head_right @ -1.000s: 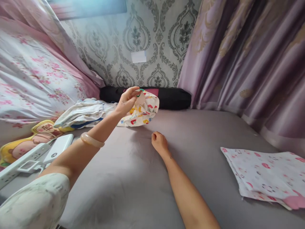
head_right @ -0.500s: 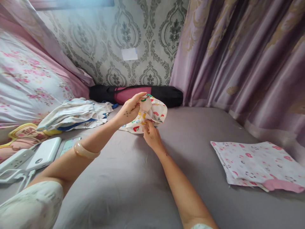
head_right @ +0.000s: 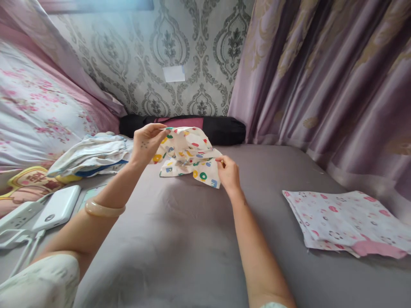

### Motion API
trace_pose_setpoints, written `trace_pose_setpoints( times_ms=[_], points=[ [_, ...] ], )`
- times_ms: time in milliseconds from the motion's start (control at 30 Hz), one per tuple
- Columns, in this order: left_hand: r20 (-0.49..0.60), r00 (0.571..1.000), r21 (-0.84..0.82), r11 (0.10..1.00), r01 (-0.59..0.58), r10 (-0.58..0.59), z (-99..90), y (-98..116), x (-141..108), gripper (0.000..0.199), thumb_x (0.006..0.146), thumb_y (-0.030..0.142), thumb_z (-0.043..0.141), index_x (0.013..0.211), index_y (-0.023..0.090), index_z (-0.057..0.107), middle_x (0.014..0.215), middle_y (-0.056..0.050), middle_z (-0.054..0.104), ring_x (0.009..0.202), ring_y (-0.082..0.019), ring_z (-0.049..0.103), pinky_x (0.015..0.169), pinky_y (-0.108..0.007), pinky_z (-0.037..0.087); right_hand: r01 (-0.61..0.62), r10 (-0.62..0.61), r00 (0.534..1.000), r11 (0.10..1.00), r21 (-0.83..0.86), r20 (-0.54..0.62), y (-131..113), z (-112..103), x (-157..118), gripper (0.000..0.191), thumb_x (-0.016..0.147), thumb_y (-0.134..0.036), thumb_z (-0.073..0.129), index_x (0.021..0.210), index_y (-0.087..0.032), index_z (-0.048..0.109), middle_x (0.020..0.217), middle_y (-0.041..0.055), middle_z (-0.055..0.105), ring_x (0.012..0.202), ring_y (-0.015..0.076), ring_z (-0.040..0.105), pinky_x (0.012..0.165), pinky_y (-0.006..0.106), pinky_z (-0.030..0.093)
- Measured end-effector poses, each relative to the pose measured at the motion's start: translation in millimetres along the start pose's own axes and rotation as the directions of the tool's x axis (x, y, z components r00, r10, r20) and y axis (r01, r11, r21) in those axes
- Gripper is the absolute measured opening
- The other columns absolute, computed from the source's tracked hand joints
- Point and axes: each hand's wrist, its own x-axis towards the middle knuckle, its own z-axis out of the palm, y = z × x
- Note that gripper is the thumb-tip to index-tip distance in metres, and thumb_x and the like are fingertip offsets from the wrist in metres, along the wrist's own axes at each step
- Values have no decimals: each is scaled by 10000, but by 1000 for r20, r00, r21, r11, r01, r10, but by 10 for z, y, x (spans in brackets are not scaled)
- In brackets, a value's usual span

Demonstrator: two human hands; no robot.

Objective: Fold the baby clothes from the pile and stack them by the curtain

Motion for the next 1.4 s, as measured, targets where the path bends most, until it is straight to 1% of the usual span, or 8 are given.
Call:
trace_pose_setpoints(
  times_ms=[133,300,433,567,700,900,1067,1400],
  points=[
    [-37,997,-30,998,61,-62,-142,-31,-78,317,784,484,676,817,168,673,728,-41,683,709,-169,653,647,-277,527,8,-3,1000,984,176,-28,-39,-277,87,173,759,-280,506,831,-195,639,771,30,666,638,146,566,610,256,421],
    [-71,991,103,987,124,-117,-284,-66,-225,312,735,494,702,774,185,706,802,-52,634,794,-197,616,566,-252,490,-227,233,972,906,357,27,-206,-628,103,330,755,-303,538,1069,-225,603,710,17,641,531,138,540,505,255,406],
    [23,986,110,981,161,-164,-263,-178,-345,302,732,487,678,726,186,659,903,-62,604,815,-186,585,552,-236,470,-328,258,942,838,435,214,-227,-805,69,306,790,-449,569,944,-206,672,720,47,667,622,188,622,554,292,472],
    [277,922,-25,957,289,-272,-121,-342,-499,298,791,488,604,755,194,576,669,9,547,591,-124,498,514,-223,396,-423,285,859,863,275,426,-62,-846,36,373,692,-548,699,823,-199,704,709,38,683,603,184,619,539,283,469],
    [333,892,-64,936,346,-307,36,-451,-649,297,819,489,587,775,201,528,641,41,497,565,-101,462,489,-197,354,-403,285,804,907,125,522,159,-898,26,340,634,-494,757,778,-192,698,690,2,665,584,136,578,524,237,426],
    [478,818,-96,907,410,-319,153,-453,-743,383,790,560,626,823,182,580,678,31,546,583,-98,501,499,-188,388,-333,247,625,942,-33,741,270,-950,15,493,662,-550,732,983,-176,727,850,35,698,745,156,608,655,256,456],
    [599,719,-114,851,513,-353,170,-358,-757,405,730,534,724,870,159,663,745,-12,644,611,-118,566,536,-208,438,-292,240,591,954,-73,770,218,-823,15,604,690,-662,669,1025,-164,736,974,60,699,846,193,598,713,276,449],
    [604,739,-162,863,479,-297,59,-276,-776,375,716,480,766,916,163,740,854,-48,718,718,-169,636,613,-236,485,-310,293,512,940,-144,807,152,-709,6,670,655,-763,645,958,-177,759,741,26,674,557,105,496,457,214,319]
  ],
)
